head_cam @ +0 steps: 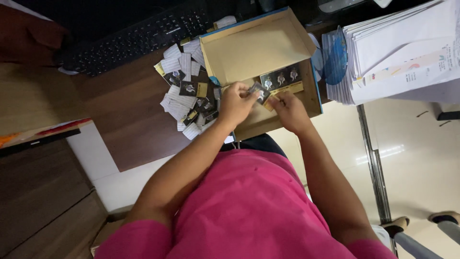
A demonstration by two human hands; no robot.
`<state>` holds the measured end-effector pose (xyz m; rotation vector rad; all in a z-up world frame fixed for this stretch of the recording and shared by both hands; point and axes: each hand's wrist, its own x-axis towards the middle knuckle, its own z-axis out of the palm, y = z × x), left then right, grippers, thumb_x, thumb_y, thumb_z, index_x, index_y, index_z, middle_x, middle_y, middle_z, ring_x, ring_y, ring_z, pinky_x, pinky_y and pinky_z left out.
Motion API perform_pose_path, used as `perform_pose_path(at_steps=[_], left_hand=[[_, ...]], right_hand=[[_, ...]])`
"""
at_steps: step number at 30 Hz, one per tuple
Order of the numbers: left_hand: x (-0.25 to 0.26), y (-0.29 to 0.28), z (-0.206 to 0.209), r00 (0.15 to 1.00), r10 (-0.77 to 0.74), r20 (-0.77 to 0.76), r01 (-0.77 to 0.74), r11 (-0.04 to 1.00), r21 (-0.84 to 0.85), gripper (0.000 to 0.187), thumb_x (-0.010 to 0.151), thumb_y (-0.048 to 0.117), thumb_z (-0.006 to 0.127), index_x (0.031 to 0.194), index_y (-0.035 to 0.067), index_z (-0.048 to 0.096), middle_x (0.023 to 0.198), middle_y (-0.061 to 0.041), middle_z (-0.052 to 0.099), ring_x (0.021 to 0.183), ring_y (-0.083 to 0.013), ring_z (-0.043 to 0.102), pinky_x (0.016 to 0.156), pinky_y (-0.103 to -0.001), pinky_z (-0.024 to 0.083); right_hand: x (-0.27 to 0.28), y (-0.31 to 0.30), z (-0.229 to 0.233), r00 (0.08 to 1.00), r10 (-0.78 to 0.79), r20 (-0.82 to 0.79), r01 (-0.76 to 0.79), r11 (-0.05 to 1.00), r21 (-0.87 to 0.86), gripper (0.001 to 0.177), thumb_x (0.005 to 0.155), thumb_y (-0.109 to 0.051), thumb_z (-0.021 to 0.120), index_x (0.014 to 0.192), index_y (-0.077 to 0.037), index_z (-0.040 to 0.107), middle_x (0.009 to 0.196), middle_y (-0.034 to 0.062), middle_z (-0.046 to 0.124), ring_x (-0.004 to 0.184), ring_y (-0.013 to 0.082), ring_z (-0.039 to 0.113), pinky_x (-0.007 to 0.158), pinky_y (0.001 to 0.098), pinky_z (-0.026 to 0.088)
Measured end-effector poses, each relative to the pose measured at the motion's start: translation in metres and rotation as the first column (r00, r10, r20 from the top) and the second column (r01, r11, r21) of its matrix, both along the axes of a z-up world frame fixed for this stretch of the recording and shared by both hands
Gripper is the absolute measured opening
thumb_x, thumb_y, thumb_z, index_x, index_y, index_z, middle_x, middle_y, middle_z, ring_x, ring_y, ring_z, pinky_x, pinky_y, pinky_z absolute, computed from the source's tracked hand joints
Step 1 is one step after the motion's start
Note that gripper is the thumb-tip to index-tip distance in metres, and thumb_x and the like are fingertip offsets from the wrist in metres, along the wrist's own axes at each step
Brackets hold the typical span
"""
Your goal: The person organizes small, individually wrapped items from a pile on a desk into a cardboard box. They pick up the items by hand and place them into the box, arranging them in rows.
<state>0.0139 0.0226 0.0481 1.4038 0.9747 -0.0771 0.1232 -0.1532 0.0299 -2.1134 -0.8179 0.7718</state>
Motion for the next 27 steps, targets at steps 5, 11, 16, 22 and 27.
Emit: perform_pose_path(at_steps=[5,11,16,22,27], left_hand=[[-0.005,-0.014,-0.036,0.997,-0.068,-0.032,0.075,0.937,0.342,0.022,0.095,0.018,0.072,0.104,-0.001,0.068,0.093,-0.022,0.075,0.084,-0.0369,0.074,0.073,-0.046,0.058],[0.001,-0.016,-0.062,0.956,-0.241,0.167,0.006,0.586,0.81,0.024,0.088,0.006,0.061,0.11,-0.003,0.06,0.1,-0.028,0.069,0.092,-0.0497,0.068,0.08,-0.055,0.053],[0.027,-0.02,-0.089,0.951,-0.178,-0.252,0.3,0.723,0.623,0.014,0.097,0.008,0.059,0.107,0.002,0.065,0.094,-0.026,0.071,0.089,-0.0477,0.069,0.076,-0.059,0.053],[0.032,-0.031,-0.12,0.978,-0.105,-0.179,0.197,0.732,0.652,0.03,0.092,0.022,0.071,0.107,-0.003,0.064,0.091,-0.028,0.07,0.088,-0.0473,0.069,0.078,-0.055,0.056],[0.022,-0.031,0.001,0.95,-0.152,-0.273,0.299,0.7,0.649,0.047,0.086,0.021,0.07,0.123,-0.006,0.059,0.105,-0.026,0.069,0.088,-0.0454,0.069,0.072,-0.057,0.053]], right_hand=[[-0.004,0.007,0.015,0.993,-0.032,-0.112,0.03,0.999,-0.017,0.031,0.103,-0.029,0.065,0.102,0.001,0.071,0.091,0.0196,0.067,0.084,0.03,0.062,0.075,0.039,0.049],[0.006,-0.013,0.015,0.99,-0.028,0.14,0.013,0.994,0.107,0.03,0.102,-0.019,0.057,0.12,0.005,0.062,0.112,0.0259,0.064,0.101,0.0384,0.062,0.09,0.0426,0.049],[0.011,-0.014,0.049,0.995,0.017,0.1,-0.037,0.98,0.194,0.034,0.104,-0.007,0.044,0.131,0.004,0.06,0.12,0.0249,0.06,0.112,0.0389,0.059,0.101,0.0437,0.047],[0.009,-0.019,0.069,0.985,0.086,0.151,-0.098,0.992,0.075,0.034,0.105,-0.015,0.058,0.133,0.004,0.058,0.105,0.0216,0.057,0.099,0.0386,0.058,0.09,0.0432,0.048],[0.014,-0.023,0.064,0.973,0.093,0.212,-0.126,0.981,0.148,0.025,0.106,-0.015,0.061,0.124,0.002,0.062,0.112,0.0211,0.06,0.102,0.0389,0.061,0.089,0.0435,0.05]])
